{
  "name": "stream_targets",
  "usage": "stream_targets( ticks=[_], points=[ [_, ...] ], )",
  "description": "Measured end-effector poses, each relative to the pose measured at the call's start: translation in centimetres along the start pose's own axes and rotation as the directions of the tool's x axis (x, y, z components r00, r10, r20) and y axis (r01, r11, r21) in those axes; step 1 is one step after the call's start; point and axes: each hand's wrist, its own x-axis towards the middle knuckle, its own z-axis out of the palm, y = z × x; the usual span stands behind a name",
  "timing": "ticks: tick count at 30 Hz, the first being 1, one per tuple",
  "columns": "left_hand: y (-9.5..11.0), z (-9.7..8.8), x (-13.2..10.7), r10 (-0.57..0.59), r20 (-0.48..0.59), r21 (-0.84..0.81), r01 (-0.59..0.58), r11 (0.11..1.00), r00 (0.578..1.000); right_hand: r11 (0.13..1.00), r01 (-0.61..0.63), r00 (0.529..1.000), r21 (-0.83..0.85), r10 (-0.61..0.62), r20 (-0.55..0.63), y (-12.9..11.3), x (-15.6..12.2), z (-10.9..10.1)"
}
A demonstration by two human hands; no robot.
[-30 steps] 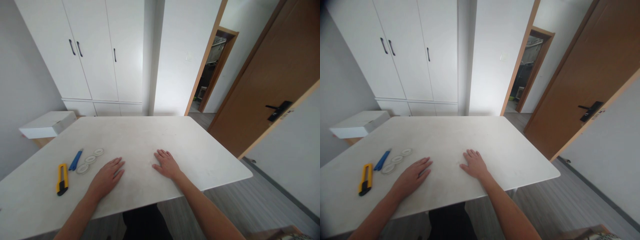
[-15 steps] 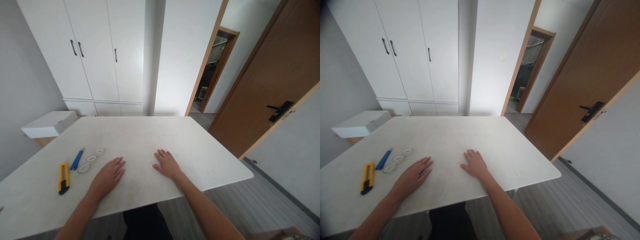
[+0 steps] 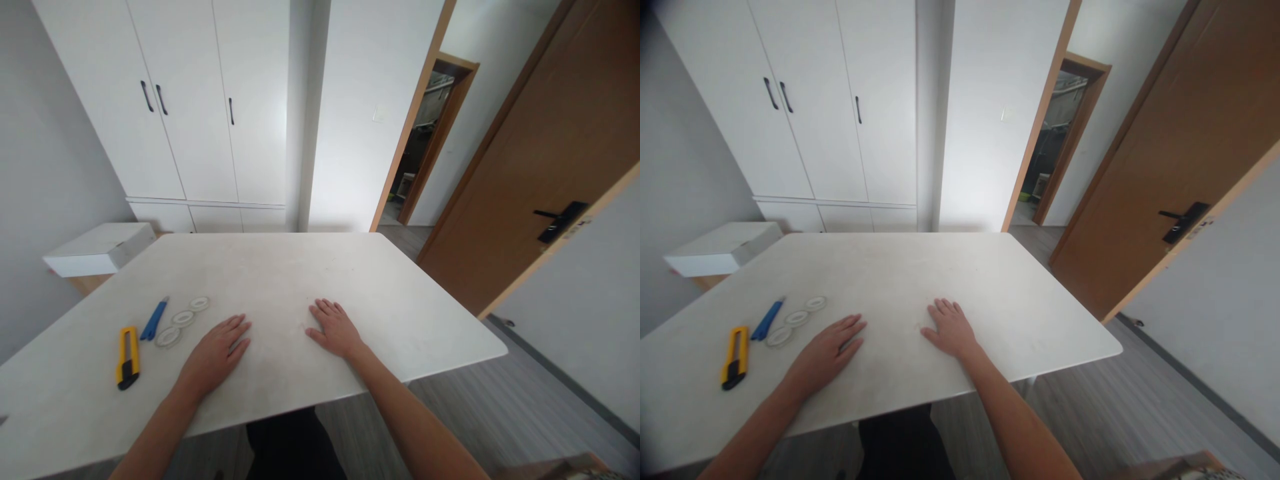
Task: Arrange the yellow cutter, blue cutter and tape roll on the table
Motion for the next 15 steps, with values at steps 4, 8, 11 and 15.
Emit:
stream_targets(
  ticks=[4, 8, 11, 15],
  points=[
    [0.03, -0.04, 0.01, 0.0, 0.016, 0.006, 0.0, 1.0, 1.0, 1.0, 0.004, 1.0, 0.001, -0.004, -0.002, 0.01, -0.06, -0.07],
    [0.06, -0.05, -0.01, -0.013, -0.002, -0.02, 0.013, 1.0, 1.0, 1.0, 0.005, 1.0, 0.001, -0.005, -0.006, 0.04, -0.08, -0.08],
    [0.05, -0.05, -0.02, -0.011, -0.003, -0.023, 0.011, 1.0, 1.0, 1.0, 0.0, 1.0, 0.0, 0.0, 0.003, 0.02, -0.05, -0.07],
    [0.03, -0.07, 0.0, -0.004, 0.002, -0.005, 0.004, 1.0, 1.0, 1.0, -0.004, 1.0, -0.003, 0.004, 0.0, -0.03, -0.04, -0.09]
  ],
)
